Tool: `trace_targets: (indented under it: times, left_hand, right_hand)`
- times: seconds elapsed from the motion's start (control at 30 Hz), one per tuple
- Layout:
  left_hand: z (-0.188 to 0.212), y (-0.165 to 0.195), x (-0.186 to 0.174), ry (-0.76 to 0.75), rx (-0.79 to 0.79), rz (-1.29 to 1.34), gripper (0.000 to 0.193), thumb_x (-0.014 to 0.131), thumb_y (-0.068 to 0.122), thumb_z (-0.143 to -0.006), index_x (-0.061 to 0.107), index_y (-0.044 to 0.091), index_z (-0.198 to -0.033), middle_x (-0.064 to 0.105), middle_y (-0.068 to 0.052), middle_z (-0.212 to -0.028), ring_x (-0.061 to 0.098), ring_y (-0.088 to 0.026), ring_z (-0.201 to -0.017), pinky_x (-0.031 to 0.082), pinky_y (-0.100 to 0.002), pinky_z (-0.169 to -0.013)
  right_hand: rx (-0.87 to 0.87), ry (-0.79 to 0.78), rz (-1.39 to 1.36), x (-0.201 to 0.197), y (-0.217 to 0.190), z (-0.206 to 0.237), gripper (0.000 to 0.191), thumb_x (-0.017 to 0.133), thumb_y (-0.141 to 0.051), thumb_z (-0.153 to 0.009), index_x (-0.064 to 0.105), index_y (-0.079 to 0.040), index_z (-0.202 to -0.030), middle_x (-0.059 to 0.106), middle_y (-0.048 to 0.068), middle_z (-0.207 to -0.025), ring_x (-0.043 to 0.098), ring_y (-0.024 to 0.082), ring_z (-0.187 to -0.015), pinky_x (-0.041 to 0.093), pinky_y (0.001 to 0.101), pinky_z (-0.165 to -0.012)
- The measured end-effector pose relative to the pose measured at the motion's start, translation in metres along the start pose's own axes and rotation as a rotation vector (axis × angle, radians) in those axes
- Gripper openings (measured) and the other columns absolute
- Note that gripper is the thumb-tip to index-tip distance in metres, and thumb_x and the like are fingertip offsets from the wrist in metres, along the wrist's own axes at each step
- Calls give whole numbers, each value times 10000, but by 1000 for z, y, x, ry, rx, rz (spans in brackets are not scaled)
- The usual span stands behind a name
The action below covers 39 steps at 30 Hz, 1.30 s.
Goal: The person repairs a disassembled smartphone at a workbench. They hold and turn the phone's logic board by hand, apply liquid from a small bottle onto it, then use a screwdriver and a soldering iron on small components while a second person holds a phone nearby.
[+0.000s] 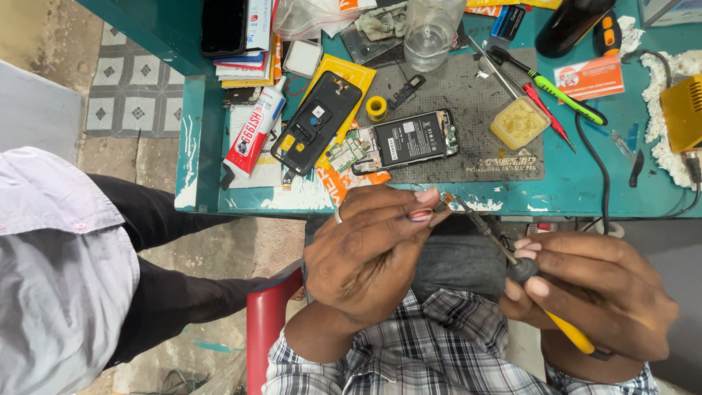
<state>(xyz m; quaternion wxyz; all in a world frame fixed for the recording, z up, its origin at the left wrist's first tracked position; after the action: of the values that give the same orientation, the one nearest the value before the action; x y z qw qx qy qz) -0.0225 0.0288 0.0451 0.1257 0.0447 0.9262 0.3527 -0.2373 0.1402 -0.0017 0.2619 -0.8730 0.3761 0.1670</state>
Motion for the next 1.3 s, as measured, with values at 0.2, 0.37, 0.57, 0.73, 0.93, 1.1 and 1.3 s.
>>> trace_targets:
  times: [0.2, 0.37, 0.57, 0.73, 0.93, 1.1, 1.3]
  left_hand:
    - [0, 0, 1, -1, 5, 5, 309, 814, -128, -905, 646, 34, -1108, 754, -169, -1153, 779, -256, -1014, 649, -353, -892]
    - [-1, 1, 0, -10, 6, 6, 309, 808, -130, -906, 642, 34, -1109, 752, -173, -1155, 777, -259, -1018, 648, -351, -890]
    - [-1, 2, 1, -12, 2, 14, 305, 808, -128, -908, 644, 35, -1107, 752, -170, -1156, 777, -256, -1012, 643, -345, -892]
    - [-2, 3, 0, -26, 7, 7, 305, 808, -127, -906, 645, 35, -1107, 753, -168, -1162, 778, -254, -1006, 642, -347, -887]
    - [-3, 4, 0, -43, 6, 4, 311, 807, -130, -903, 648, 34, -1115, 752, -164, -1166, 777, -253, -1002, 642, -346, -889]
    - [-3, 5, 0, -56, 10, 7, 313, 806, -133, -904, 649, 35, -1117, 751, -165, -1171, 777, -255, -1008, 642, -343, -886]
    - [-4, 5, 2, -50, 15, 11, 317, 808, -136, -904, 644, 35, -1115, 751, -163, -1168, 777, -254, -1010, 644, -345, -884]
  right_hand:
    - [19, -18, -40, -3, -3, -5, 337, 950, -87, -720, 703, -111, -948, 686, 75, -937, 749, 274, -888, 650, 384, -823]
    - [27, -45, -50, -7, -3, -11, 355, 946, -65, -722, 696, -104, -971, 690, 78, -945, 750, 277, -894, 647, 392, -824]
    - [-54, -37, -21, -4, 1, -12, 353, 955, -102, -707, 701, -115, -951, 687, 76, -931, 745, 274, -873, 644, 385, -803]
    - [44, -21, -39, -6, -4, -6, 331, 940, -59, -721, 702, -104, -946, 691, 77, -926, 753, 283, -882, 645, 389, -802]
    - [-1, -29, -69, -8, -2, -9, 335, 947, -68, -734, 702, -103, -959, 697, 76, -935, 755, 284, -881, 647, 381, -795]
    - [11, -5, -27, -5, -2, -4, 308, 929, -86, -746, 691, -106, -942, 693, 76, -929, 754, 280, -865, 645, 394, -793]
    - [-113, -23, -20, -7, 5, -7, 310, 940, -109, -755, 699, -96, -949, 682, 82, -919, 749, 276, -846, 643, 373, -776]
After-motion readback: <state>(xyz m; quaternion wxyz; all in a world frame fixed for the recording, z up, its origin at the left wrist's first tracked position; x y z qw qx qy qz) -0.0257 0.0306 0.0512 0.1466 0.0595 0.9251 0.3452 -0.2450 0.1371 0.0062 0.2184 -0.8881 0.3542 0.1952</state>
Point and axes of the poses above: each hand's wrist, its own z-axis away from the middle knuckle, its own x-axis out of the palm, y = z × x, the point moved 2 cm from there along -z, towards the middle knuckle
